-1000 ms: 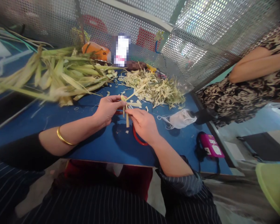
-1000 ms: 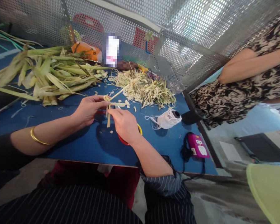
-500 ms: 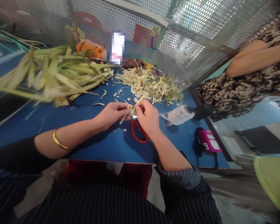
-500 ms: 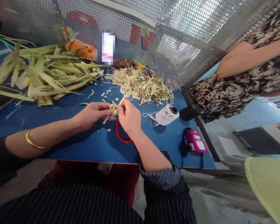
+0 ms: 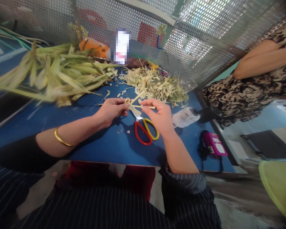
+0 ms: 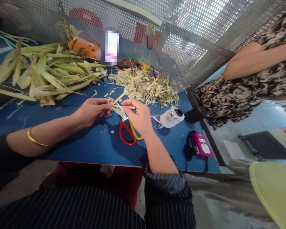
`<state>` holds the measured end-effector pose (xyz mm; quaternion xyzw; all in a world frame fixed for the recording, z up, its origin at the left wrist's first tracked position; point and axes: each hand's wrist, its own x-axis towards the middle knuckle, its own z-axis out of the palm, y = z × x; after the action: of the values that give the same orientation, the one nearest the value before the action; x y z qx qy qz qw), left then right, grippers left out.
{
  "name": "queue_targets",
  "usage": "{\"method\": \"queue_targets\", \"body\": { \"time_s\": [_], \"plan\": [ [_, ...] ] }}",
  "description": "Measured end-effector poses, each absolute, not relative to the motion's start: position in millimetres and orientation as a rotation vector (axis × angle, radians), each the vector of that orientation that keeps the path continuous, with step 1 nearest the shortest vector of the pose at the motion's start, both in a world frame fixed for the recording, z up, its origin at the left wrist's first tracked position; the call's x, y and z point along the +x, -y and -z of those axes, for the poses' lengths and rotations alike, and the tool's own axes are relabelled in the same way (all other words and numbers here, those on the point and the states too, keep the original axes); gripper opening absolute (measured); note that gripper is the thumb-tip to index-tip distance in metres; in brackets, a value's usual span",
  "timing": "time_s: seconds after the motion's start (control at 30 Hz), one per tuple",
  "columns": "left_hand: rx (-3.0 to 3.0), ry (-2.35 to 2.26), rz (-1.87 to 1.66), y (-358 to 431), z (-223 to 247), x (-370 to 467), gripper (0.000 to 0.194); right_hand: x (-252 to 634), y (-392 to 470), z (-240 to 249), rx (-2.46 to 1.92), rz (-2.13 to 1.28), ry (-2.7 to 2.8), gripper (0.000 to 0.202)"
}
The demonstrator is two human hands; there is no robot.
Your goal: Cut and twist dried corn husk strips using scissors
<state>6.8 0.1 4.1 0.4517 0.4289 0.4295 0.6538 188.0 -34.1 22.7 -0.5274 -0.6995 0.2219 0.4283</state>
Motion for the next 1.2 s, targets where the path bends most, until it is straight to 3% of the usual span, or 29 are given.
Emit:
{"method": "queue_targets", "body": {
  "time_s": [0.17, 0.3, 0.73, 0.87, 1.07, 1.2],
  "plan": [
    [1.039, -0.984, -0.941, 2.8, -1.3, 8.5, 0.025, 178.0, 33.2, -17.5, -1.082, -0.709, 1.568, 0.008],
    [1.107, -0.972, -0.947, 5.8, 1.5, 9.7, 0.029, 170.8, 32.5, -10.5, -1.087, -0.856, 1.477, 0.017],
    [1.455, -1.01, -1.093, 7.7, 8.6, 9.9, 0.015, 169.9, 34.0, 4.8, -1.349, -0.841, 1.525, 0.013],
    [1.642, -1.029, -1.052, 8.6, 9.5, 8.2, 0.013, 169.5, 31.8, 5.6, -1.318, -0.92, 1.449, 0.011],
    [1.931, -1.043, -0.925, 11.2, 0.5, 5.0, 0.011, 173.1, 31.5, 2.1, -1.335, -1.102, 1.461, 0.024],
    [1.996, -1.038, -0.852, 10.9, -3.2, 5.0, 0.009, 174.5, 31.7, 1.3, -1.407, -1.033, 1.454, 0.018]
  ]
}}
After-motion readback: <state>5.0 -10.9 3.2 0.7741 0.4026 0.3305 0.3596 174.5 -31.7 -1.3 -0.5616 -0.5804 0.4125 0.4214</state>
